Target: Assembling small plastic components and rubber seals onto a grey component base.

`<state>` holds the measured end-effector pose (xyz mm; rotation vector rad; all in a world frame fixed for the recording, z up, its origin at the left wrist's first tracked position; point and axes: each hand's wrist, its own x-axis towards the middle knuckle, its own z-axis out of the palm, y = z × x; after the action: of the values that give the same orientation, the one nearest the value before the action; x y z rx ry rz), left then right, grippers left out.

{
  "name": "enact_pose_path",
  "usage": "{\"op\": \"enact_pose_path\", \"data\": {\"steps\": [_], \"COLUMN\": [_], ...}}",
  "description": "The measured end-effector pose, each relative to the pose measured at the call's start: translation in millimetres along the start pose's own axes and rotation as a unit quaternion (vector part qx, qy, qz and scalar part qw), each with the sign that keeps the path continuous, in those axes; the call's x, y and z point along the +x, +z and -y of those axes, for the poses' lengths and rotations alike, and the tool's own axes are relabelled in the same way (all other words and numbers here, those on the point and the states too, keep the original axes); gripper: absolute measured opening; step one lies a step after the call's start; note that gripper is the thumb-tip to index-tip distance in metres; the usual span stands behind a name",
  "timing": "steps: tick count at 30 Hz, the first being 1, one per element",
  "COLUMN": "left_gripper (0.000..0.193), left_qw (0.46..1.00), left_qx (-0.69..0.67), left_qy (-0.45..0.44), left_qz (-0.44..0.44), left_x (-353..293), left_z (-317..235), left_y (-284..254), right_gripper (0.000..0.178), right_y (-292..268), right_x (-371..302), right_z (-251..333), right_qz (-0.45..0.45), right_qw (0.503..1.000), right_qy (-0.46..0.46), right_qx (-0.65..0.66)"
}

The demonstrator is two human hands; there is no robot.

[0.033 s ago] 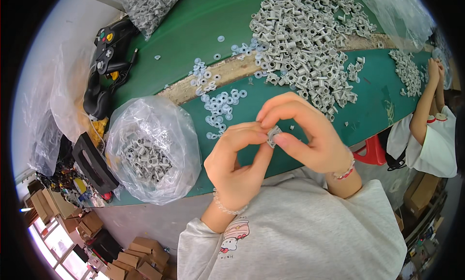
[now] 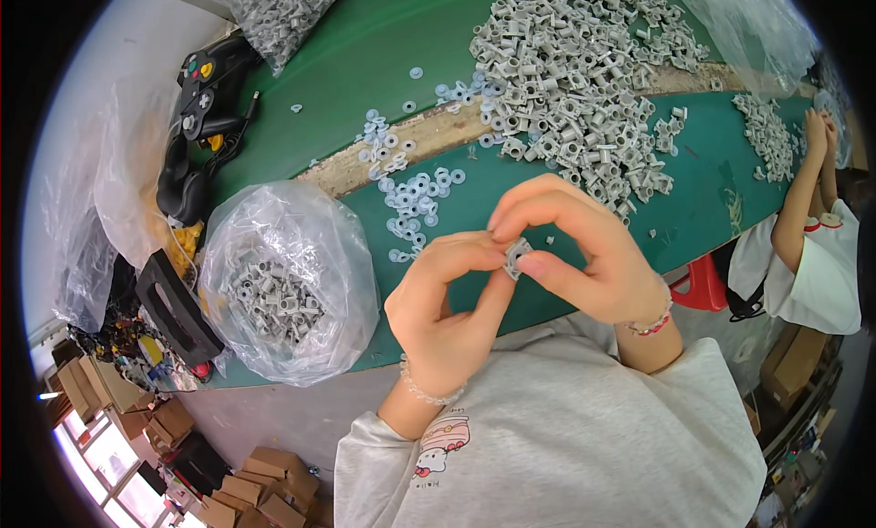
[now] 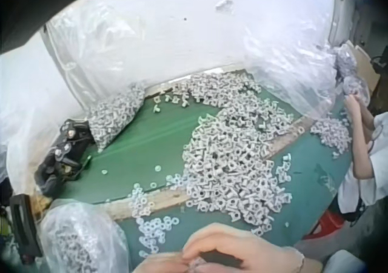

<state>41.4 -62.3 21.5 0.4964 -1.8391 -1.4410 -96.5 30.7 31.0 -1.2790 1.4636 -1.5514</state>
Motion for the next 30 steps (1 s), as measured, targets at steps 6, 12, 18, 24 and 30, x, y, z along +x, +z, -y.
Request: {"op": "enact_pose_path", "data": {"steps": [6, 12, 18, 24, 30], "left_gripper": [0.028, 0.029, 0.023, 0.022, 0.021], "left_qw": [0.996, 0.998, 0.990, 0.978, 0.973], "left_qx": [-0.052, 0.041, -0.081, -0.144, -0.159], "left_qy": [-0.072, 0.029, -0.109, -0.152, -0.168], "left_qz": [-0.006, 0.025, 0.027, 0.013, 0.021], "left_x": [0, 5, 3, 2, 4], "left_z": [-4, -2, -10, -9, -8], "left_y": [5, 1, -3, -4, -5], "right_gripper": [0.019, 0.017, 0.014, 0.013, 0.014], "right_y": [6, 14, 19, 24, 23], "right_x": [-8, -13, -15, -14, -14], "right_z": [4, 11, 8, 7, 7], "right_qz": [-0.056, -0.120, -0.164, -0.179, -0.158], "right_qw": [0.996, 0.957, 0.979, 0.981, 0.986], "right_qy": [0.056, 0.160, 0.086, 0.059, 0.049], "right_qx": [0.034, 0.211, 0.088, 0.047, 0.022]}}
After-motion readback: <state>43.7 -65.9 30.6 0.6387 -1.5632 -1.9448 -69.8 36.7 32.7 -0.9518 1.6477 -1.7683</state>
